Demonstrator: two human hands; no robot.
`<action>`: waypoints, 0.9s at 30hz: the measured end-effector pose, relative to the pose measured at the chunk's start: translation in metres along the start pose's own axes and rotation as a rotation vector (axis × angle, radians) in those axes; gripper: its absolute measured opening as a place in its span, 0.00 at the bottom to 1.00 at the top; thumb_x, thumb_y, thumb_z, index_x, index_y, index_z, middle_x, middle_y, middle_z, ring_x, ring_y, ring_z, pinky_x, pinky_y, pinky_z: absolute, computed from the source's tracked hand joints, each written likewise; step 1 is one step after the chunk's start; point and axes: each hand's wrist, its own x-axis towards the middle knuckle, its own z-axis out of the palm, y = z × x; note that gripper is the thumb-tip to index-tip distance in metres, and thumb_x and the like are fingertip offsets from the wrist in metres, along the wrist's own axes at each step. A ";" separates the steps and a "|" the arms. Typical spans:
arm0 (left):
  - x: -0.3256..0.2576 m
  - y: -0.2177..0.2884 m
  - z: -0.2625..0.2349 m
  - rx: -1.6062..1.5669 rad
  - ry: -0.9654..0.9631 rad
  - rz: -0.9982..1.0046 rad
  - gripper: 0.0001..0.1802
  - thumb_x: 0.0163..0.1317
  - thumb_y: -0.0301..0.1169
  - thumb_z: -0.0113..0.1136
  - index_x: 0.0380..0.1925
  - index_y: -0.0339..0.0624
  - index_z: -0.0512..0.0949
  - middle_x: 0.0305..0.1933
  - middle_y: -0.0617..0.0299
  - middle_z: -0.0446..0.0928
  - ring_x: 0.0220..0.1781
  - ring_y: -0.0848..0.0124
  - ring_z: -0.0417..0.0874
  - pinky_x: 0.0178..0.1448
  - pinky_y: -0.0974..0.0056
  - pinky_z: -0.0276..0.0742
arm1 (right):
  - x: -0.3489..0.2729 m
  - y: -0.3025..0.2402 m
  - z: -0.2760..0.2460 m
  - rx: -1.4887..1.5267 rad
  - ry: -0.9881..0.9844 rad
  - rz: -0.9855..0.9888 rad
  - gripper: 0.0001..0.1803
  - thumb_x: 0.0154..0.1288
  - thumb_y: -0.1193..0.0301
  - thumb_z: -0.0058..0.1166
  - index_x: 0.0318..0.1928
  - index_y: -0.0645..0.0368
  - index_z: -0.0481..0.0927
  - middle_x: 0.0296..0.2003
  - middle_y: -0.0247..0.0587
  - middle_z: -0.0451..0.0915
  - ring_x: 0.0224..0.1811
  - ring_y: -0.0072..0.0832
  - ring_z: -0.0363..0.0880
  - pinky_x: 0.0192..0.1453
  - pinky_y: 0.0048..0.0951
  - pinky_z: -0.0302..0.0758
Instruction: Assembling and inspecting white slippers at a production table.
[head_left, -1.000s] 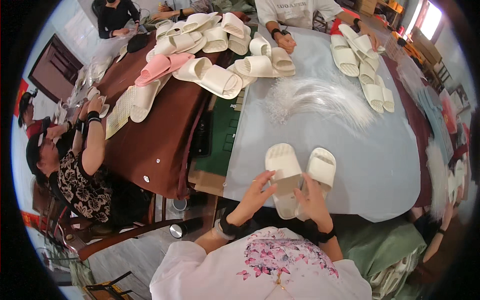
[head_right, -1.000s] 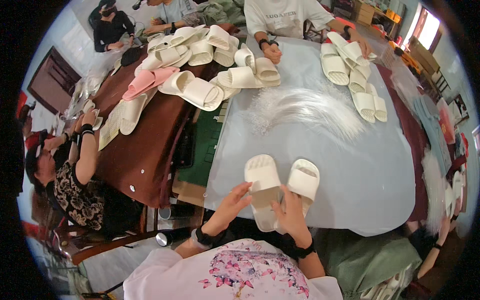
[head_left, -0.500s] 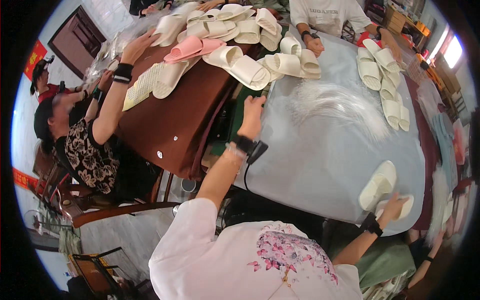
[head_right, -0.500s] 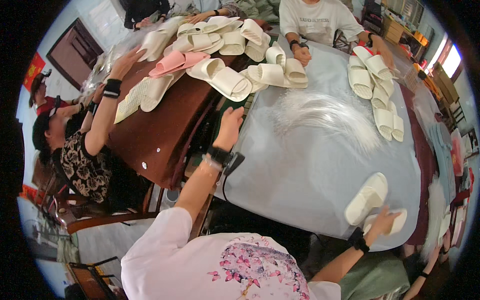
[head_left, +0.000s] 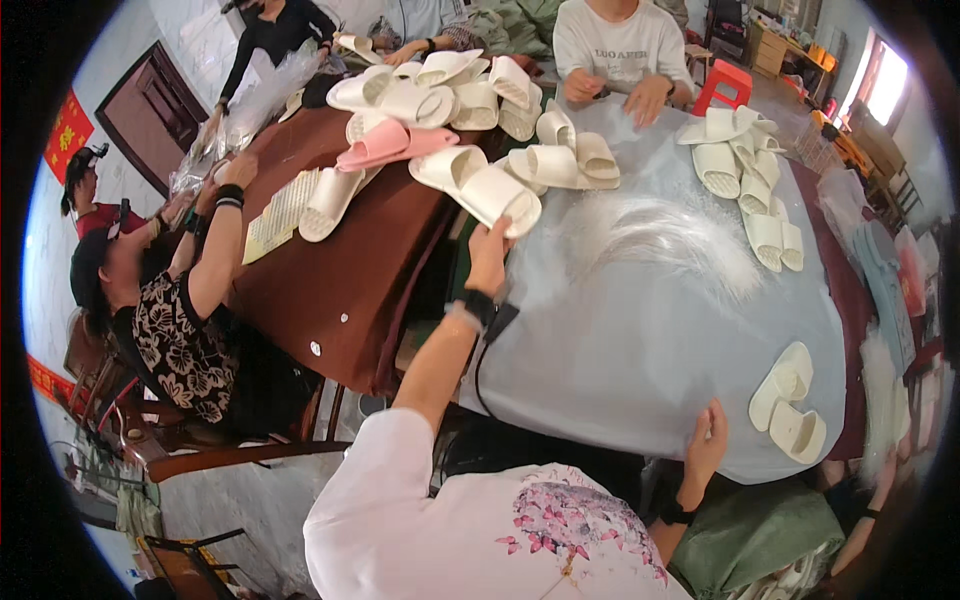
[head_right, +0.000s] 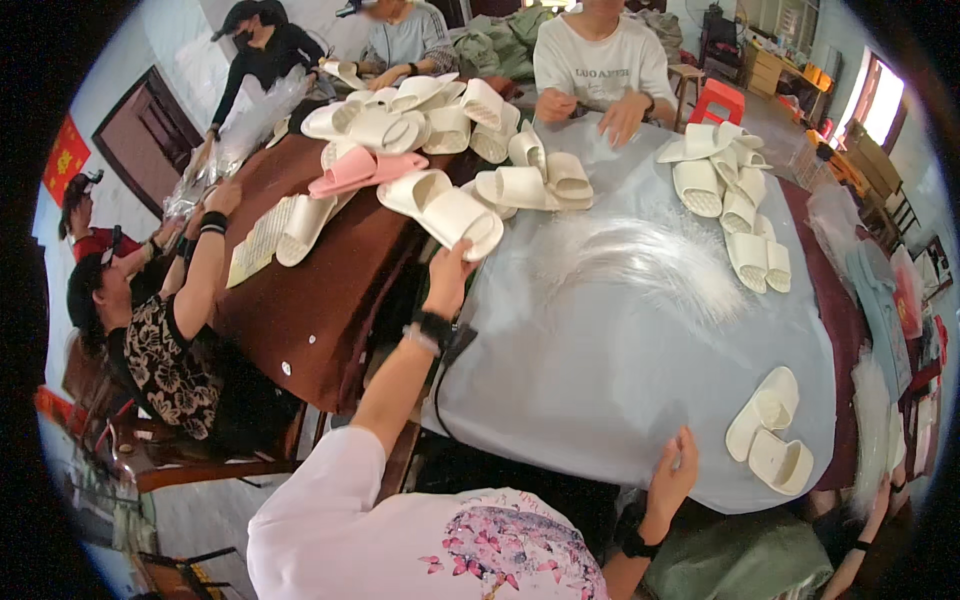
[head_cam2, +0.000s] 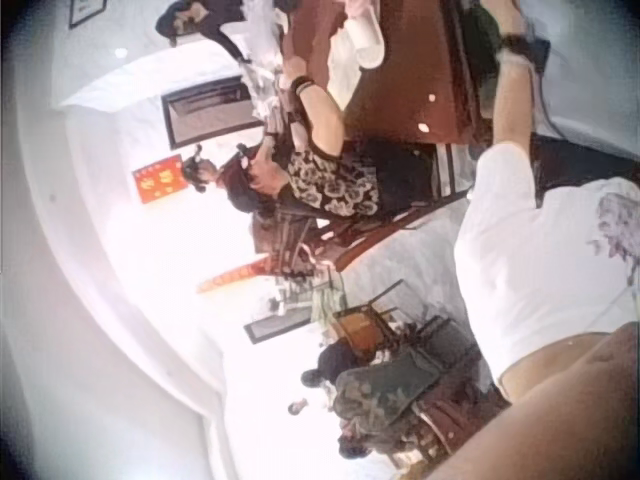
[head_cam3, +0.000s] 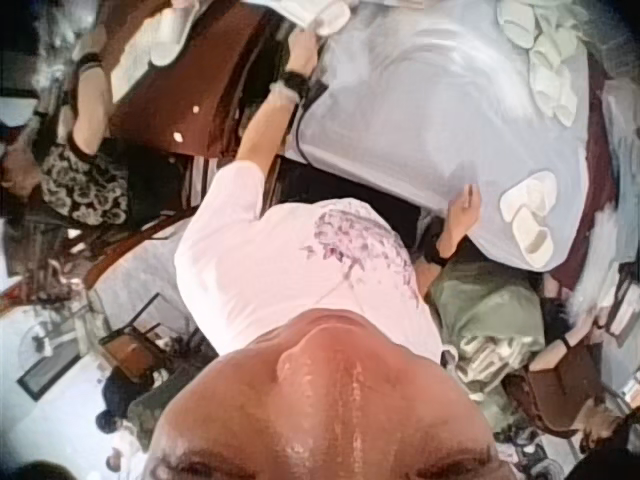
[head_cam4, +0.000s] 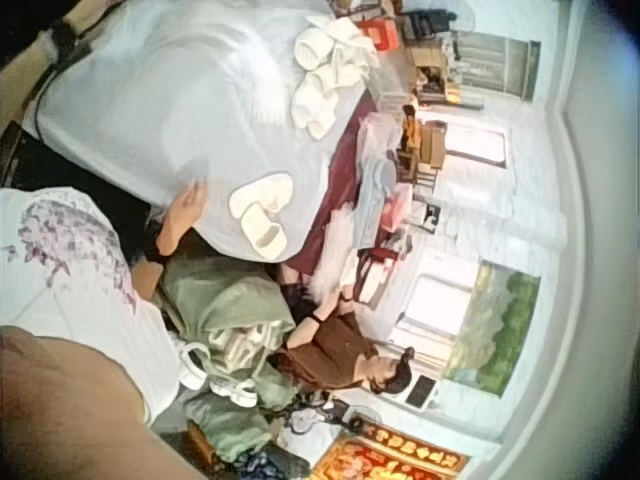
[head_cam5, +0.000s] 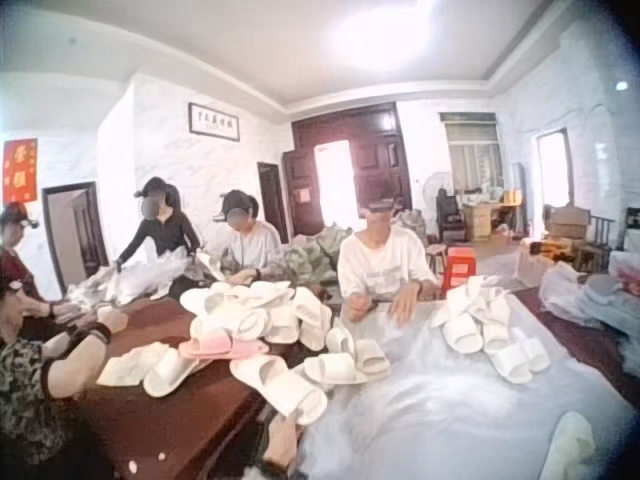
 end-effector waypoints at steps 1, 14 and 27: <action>-0.015 0.002 -0.003 0.043 -0.035 -0.008 0.14 0.57 0.31 0.55 0.41 0.34 0.72 0.38 0.64 0.75 0.37 0.77 0.75 0.39 0.74 0.70 | 0.001 -0.007 0.000 -0.034 -0.057 -0.031 0.18 0.64 0.69 0.47 0.51 0.67 0.70 0.49 0.48 0.72 0.49 0.32 0.72 0.52 0.28 0.68; -0.194 0.018 -0.030 0.584 -0.991 -0.422 0.24 0.56 0.34 0.59 0.51 0.35 0.69 0.46 0.62 0.74 0.46 0.77 0.72 0.51 0.69 0.68 | -0.011 -0.078 0.062 0.790 -0.519 0.184 0.43 0.57 0.75 0.53 0.66 0.58 0.41 0.59 0.46 0.58 0.57 0.33 0.63 0.56 0.30 0.65; -0.186 0.024 -0.021 0.553 -1.067 -0.634 0.12 0.66 0.31 0.43 0.44 0.34 0.69 0.41 0.62 0.73 0.44 0.75 0.73 0.51 0.69 0.68 | 0.004 0.009 0.038 0.419 -0.047 0.096 0.26 0.65 0.72 0.39 0.63 0.64 0.54 0.60 0.50 0.57 0.59 0.38 0.61 0.61 0.32 0.60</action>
